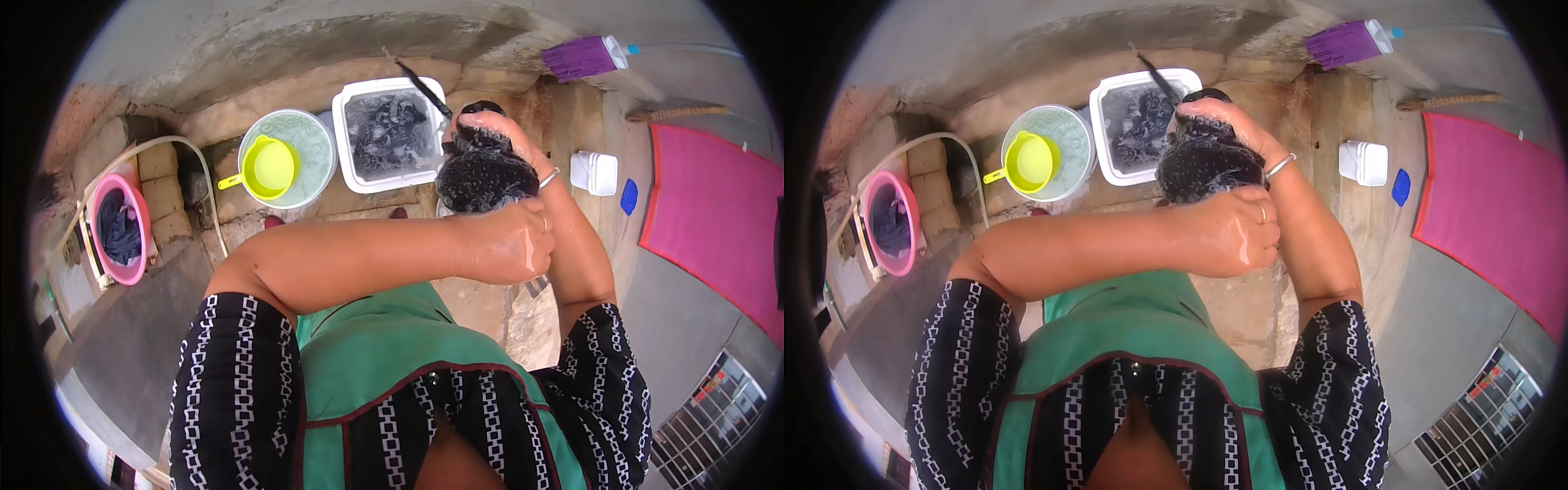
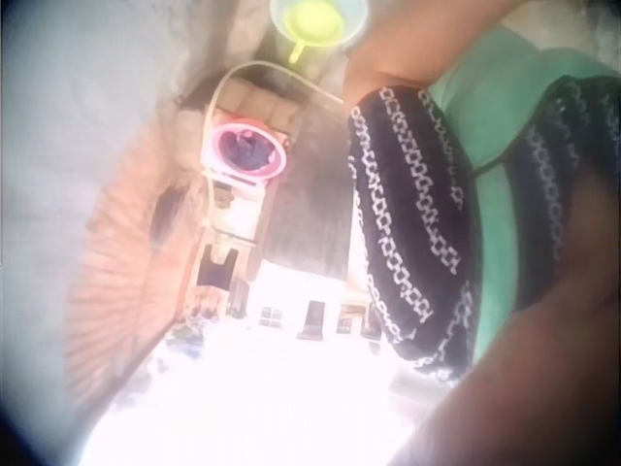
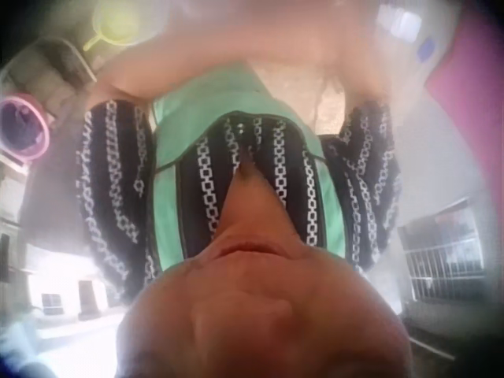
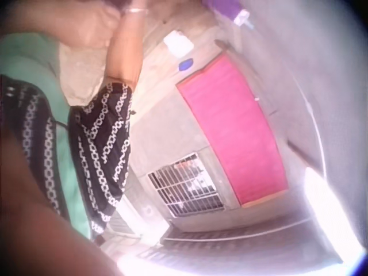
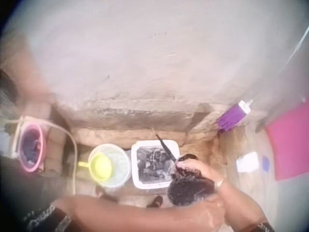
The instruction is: The person hand-washes several garments in a white basin, wrings them out, and places them in a pink basin. They then move to a brick wall, select hangers, and hang a dark shirt and a light purple shirt on a clothesline to dry.
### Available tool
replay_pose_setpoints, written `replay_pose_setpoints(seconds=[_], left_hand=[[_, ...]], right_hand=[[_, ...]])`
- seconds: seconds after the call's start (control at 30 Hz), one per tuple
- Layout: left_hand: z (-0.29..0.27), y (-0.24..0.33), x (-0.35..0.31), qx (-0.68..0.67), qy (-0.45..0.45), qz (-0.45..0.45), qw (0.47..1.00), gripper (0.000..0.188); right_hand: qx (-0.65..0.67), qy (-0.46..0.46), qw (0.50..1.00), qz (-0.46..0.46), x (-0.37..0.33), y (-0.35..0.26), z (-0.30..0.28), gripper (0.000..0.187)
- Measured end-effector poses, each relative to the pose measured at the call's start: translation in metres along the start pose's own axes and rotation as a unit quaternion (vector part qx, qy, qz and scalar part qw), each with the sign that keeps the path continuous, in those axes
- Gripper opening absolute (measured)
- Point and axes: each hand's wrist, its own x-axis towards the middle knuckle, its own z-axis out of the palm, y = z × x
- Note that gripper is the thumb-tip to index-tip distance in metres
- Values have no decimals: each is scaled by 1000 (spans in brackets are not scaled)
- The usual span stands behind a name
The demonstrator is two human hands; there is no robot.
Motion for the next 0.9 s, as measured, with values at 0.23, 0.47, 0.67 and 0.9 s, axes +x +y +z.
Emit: replay_pose_setpoints(seconds=[0.23, 0.47, 0.67, 0.9], left_hand=[[34, -13, -20, 211, -170, 22, 962, 11], [103, -35, -56, 121, -182, -74, 973, 19], [131, -37, -58, -309, -39, -299, 902, 31], [138, -35, -76, -283, -89, -285, 912, 19]], right_hand=[[-370, 53, 926, -48, 17, -11, 29, 26], [-539, 121, 833, 12, 40, 14, 37, 25], [-591, 171, 788, -38, 35, 38, 32, 23], [-592, 203, 780, -17, 39, 54, 38, 20]])
